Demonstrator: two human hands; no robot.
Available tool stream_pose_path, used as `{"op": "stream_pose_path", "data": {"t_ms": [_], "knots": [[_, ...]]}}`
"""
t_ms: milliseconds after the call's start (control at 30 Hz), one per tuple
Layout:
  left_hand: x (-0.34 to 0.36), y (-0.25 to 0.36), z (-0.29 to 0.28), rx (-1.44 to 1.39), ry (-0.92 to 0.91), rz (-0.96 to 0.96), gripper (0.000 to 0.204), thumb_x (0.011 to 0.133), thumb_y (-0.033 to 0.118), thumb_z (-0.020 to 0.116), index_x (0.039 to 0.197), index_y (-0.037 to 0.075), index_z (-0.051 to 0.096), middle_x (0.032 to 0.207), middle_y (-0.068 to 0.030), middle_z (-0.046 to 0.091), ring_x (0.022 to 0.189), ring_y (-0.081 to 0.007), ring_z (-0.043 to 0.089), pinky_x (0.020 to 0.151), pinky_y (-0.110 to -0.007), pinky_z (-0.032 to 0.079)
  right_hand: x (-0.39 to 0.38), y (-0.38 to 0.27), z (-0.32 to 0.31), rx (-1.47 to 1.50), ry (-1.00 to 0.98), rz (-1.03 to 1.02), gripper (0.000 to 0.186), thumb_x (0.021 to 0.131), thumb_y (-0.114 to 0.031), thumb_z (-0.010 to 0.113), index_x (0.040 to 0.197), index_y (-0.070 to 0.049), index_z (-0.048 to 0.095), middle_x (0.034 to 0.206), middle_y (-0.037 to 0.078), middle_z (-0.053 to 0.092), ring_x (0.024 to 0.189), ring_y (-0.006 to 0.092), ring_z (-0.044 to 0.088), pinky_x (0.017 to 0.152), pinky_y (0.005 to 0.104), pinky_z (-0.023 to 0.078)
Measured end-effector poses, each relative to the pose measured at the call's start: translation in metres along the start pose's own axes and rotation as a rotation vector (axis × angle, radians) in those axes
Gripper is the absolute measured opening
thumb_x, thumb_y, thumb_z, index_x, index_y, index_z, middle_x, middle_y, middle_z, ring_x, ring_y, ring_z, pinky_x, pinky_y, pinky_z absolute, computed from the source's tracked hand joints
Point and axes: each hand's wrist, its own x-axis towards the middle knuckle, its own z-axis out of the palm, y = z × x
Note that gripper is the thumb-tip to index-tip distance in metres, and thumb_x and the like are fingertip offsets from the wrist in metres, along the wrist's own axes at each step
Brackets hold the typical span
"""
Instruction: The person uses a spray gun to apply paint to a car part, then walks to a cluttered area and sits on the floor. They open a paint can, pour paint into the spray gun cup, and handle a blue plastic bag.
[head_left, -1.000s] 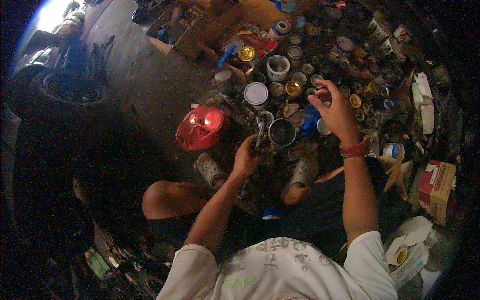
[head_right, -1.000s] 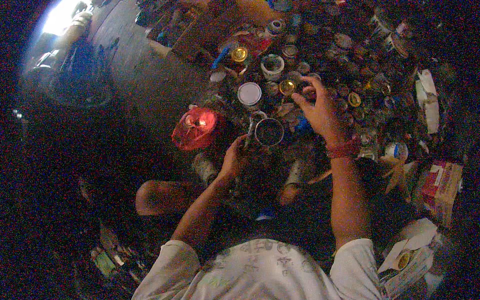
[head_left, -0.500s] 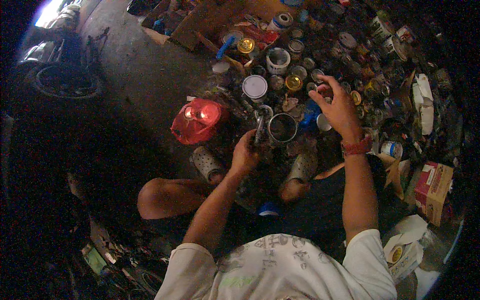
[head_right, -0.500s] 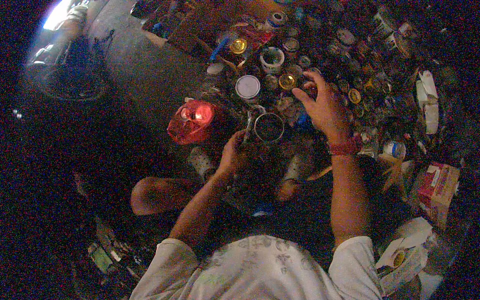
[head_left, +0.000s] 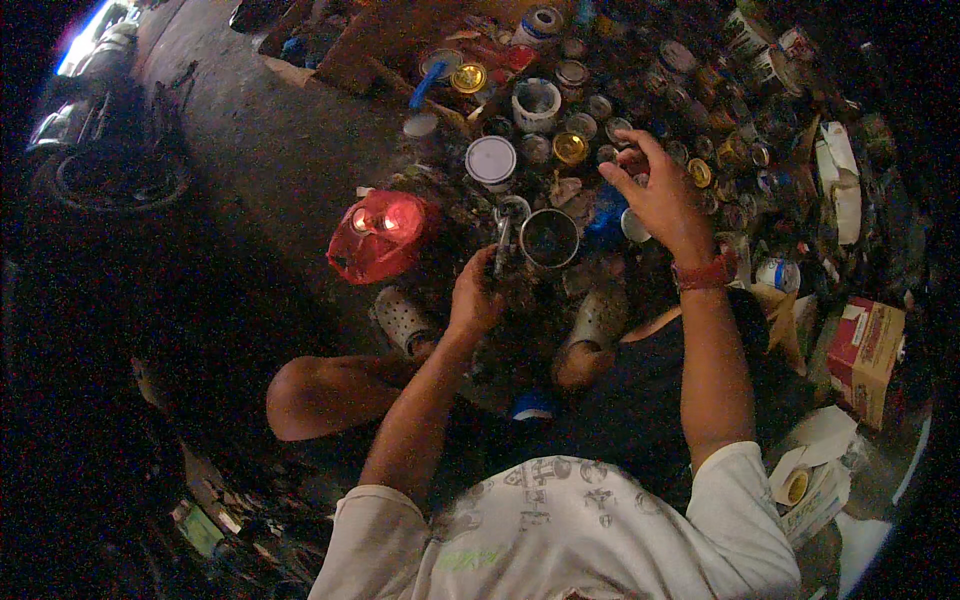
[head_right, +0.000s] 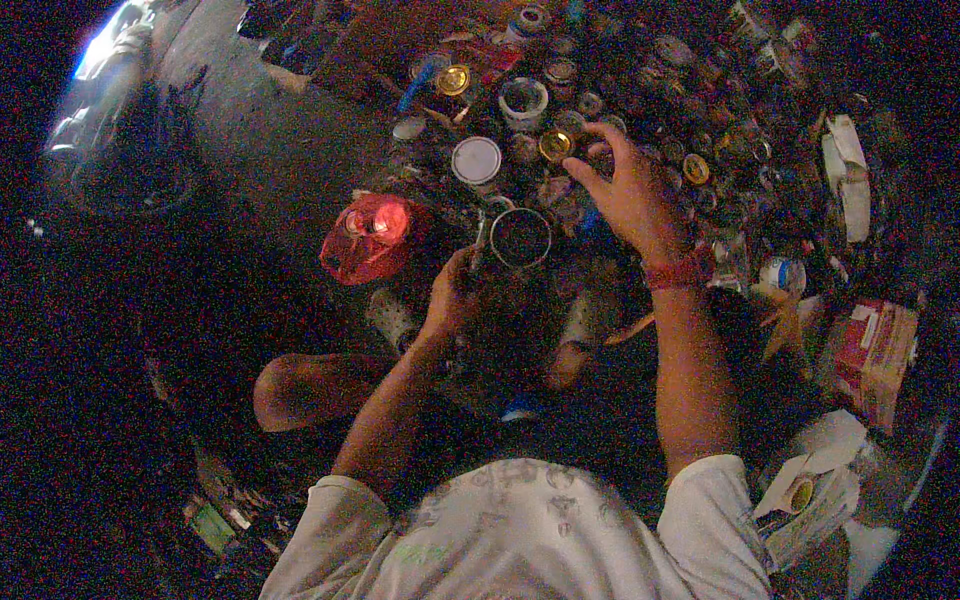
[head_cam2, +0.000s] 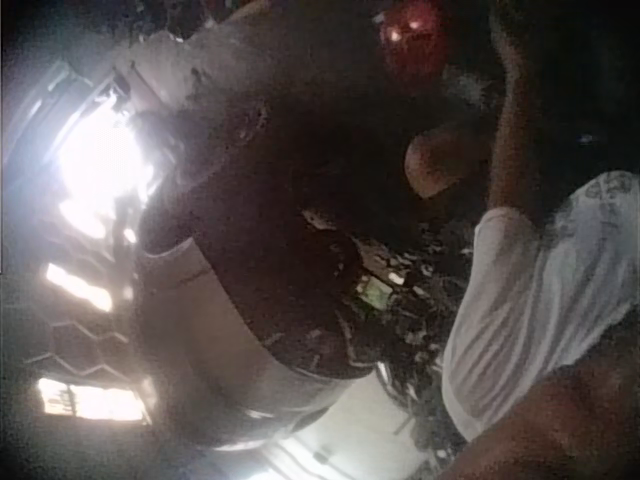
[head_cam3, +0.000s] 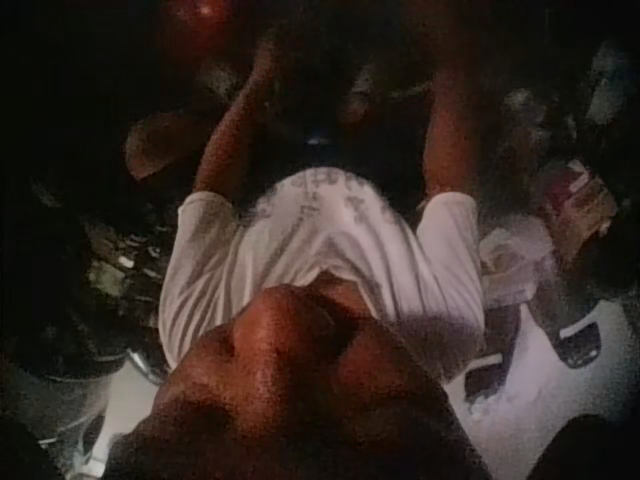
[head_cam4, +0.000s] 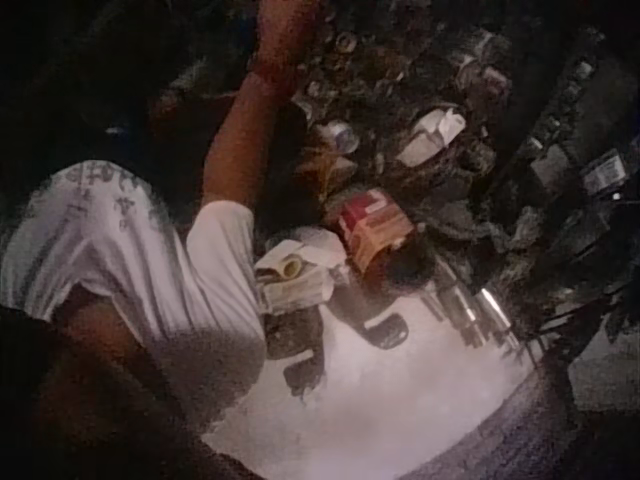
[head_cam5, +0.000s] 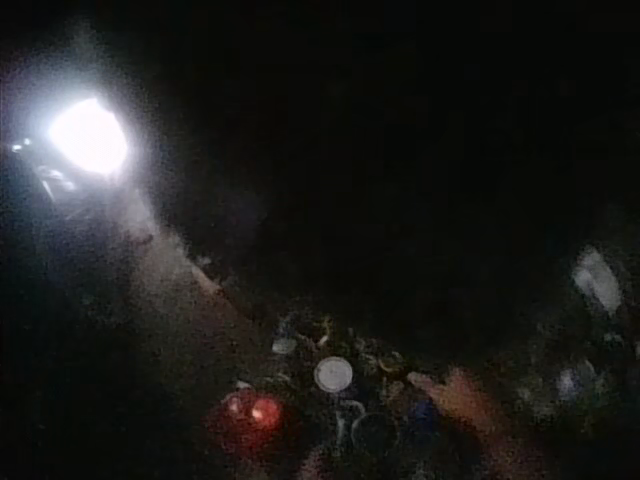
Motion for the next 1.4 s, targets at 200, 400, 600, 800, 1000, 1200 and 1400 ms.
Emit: {"op": "stream_pose_path", "data": {"t_ms": [200, 400, 600, 800, 1000, 1200, 1400], "knots": [[0.001, 0.011, 0.0, -0.145, -0.019, -0.063, 0.058, 0.084, 0.011, 0.078, 0.137, 0.006, 0.057, 0.124, -0.0143, 0.069, 0.114, -0.0263, 0.066, 0.099, -0.037, 0.052, 0.0, -0.003, -0.004, -0.006, 0.017, -0.021, 0.05, 0.094, -0.031, 0.075, 0.136, -0.009, 0.059, 0.107, 0.011, 0.072, 0.101, 0.0244, 0.07, 0.09, 0.038, 0.055], [0.003, 0.011, 0.0, -0.139, -0.016, -0.036, 0.054, 0.087, 0.013, 0.076, 0.137, 0.005, 0.057, 0.124, -0.0149, 0.069, 0.114, -0.0268, 0.066, 0.099, -0.038, 0.051, 0.001, -0.001, -0.004, -0.034, 0.024, -0.009, 0.05, 0.093, -0.031, 0.076, 0.136, -0.01, 0.06, 0.107, 0.011, 0.073, 0.1, 0.0248, 0.07, 0.088, 0.0385, 0.056], [0.005, 0.014, -0.002, -0.1, -0.014, -0.06, 0.053, 0.087, 0.015, 0.076, 0.137, 0.006, 0.058, 0.125, -0.0147, 0.069, 0.114, -0.0276, 0.067, 0.098, -0.039, 0.052, 0.003, 0.006, -0.002, -0.07, 0.045, -0.059, 0.05, 0.093, -0.031, 0.076, 0.136, -0.01, 0.06, 0.107, 0.011, 0.073, 0.099, 0.024, 0.07, 0.088, 0.0386, 0.056], [0.012, 0.003, -0.003, -0.117, -0.041, -0.08, 0.065, 0.078, -0.006, 0.07, 0.139, 0.007, 0.055, 0.131, -0.0171, 0.064, 0.122, -0.0302, 0.063, 0.103, -0.039, 0.05, 0.007, 0.002, 0.001, -0.07, 0.039, -0.043, 0.05, 0.092, -0.029, 0.077, 0.136, -0.009, 0.06, 0.106, 0.011, 0.072, 0.1, 0.0247, 0.07, 0.089, 0.0389, 0.055], [0.008, 0.005, -0.005, -0.154, 0.009, 0.006, 0.067, 0.076, -0.002, 0.073, 0.14, 0.007, 0.056, 0.134, -0.0179, 0.064, 0.124, -0.0336, 0.062, 0.104, -0.041, 0.049, 0.008, 0.004, 0.007, -0.073, 0.06, -0.043, 0.049, 0.091, -0.025, 0.077, 0.135, -0.009, 0.06, 0.106, 0.011, 0.072, 0.1, 0.0255, 0.069, 0.09, 0.0392, 0.053], [0.017, -0.031, 0.019, -0.391, -0.079, -0.208, 0.066, 0.079, 0.005, 0.075, 0.141, 0.004, 0.052, 0.136, -0.0199, 0.063, 0.125, -0.037, 0.061, 0.104, -0.044, 0.049, 0.014, -0.006, 0.004, -0.02, 0.033, -0.021, 0.052, 0.092, -0.023, 0.076, 0.138, -0.013, 0.056, 0.106, 0.01, 0.07, 0.104, 0.0265, 0.067, 0.094, 0.041, 0.052], [0.019, -0.027, 0.013, -0.263, -0.043, -0.113, 0.06, 0.085, 0.012, 0.075, 0.14, 0.004, 0.052, 0.131, -0.0212, 0.064, 0.122, -0.0359, 0.063, 0.102, -0.043, 0.05, 0.012, 0.001, 0.01, -0.026, 0.038, -0.054, 0.054, 0.092, -0.029, 0.076, 0.139, -0.011, 0.055, 0.11, 0.01, 0.069, 0.106, 0.0292, 0.067, 0.094, 0.0425, 0.051]]}}
